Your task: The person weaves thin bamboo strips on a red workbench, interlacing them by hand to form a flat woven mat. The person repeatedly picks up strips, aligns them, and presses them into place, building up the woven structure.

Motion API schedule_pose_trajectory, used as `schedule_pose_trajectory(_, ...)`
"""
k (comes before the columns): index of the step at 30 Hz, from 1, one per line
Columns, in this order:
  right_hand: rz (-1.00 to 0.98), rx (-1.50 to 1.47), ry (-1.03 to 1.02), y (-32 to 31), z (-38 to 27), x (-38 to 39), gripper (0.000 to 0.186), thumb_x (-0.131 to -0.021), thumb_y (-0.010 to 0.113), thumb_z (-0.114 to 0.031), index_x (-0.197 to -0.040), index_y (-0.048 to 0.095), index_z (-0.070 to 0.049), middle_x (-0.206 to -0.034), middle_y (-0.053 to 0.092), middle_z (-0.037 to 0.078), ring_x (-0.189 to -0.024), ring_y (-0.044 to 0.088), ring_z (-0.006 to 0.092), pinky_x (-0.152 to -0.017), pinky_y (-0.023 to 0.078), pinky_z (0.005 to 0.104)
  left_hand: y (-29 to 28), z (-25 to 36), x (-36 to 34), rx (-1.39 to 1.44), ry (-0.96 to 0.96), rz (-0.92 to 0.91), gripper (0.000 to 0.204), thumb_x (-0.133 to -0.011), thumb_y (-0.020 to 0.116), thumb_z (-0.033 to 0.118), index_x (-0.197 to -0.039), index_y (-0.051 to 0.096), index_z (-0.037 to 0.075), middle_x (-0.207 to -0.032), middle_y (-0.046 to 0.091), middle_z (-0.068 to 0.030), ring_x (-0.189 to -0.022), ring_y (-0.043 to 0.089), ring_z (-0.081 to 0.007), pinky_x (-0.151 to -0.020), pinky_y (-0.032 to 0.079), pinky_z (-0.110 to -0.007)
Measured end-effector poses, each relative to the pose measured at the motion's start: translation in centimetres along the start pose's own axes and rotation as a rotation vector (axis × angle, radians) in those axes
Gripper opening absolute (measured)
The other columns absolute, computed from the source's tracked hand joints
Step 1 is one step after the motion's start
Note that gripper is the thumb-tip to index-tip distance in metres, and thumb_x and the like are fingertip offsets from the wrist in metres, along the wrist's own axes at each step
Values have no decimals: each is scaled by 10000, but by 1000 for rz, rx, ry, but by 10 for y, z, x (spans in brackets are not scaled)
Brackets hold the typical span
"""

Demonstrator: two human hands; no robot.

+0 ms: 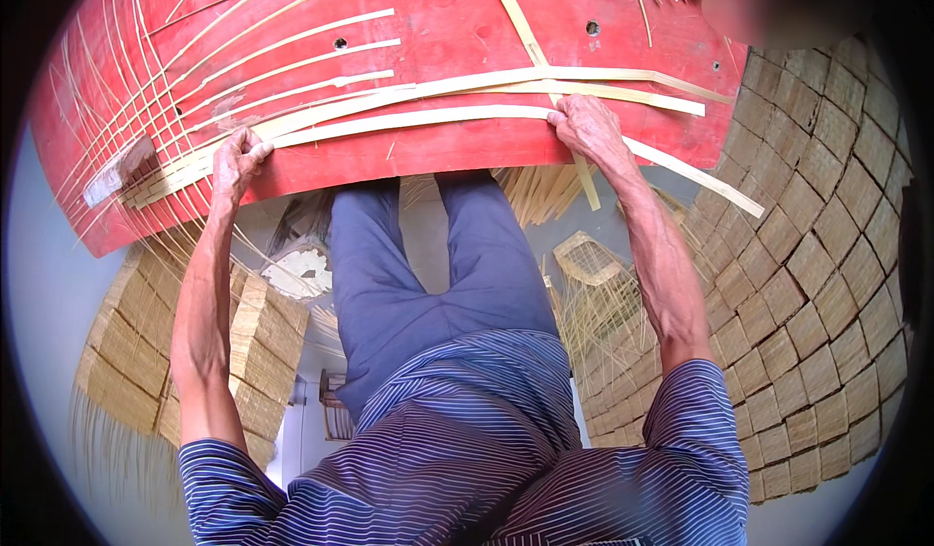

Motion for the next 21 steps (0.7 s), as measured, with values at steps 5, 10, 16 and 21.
schedule_pose_trajectory(5,15,27,4,3,-1,-3,300,-879,619,-269,-886,707,18,-865,696,261,-883,690,434,-789,544,529,0,-1,0,3,-4,5,220,-875,756,137,-780,571,68,-652,543,27,-553,499,-69,-512,426,-243)
schedule_pose_trajectory(10,11,60,36,5,-3,-5,284,-880,604,-245,-897,707,19,-876,699,265,-897,690,437,-799,548,526,1,7,1,-2,-13,12,241,-853,775,139,-764,566,60,-648,533,30,-565,485,-62,-513,432,-245)
schedule_pose_trajectory(16,1,59,65,3,-7,-5,268,-870,595,-231,-888,700,16,-865,698,265,-883,691,435,-785,550,527,2,7,4,56,-17,17,235,-849,775,128,-762,568,58,-651,533,29,-575,481,-63,-510,430,-242)
schedule_pose_trajectory(21,95,102,32,11,-6,-6,246,-849,589,-204,-872,701,14,-848,694,265,-852,696,424,-756,559,510,1,8,3,36,-27,17,225,-844,778,117,-771,576,48,-656,540,26,-577,487,-66,-507,433,-249)
Point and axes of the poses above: each hand's wrist, its own x-axis away from the middle knuckle, its own y-axis out of the palm, z = x × y, the point moved 1 cm from there along -x, towards the middle knuckle
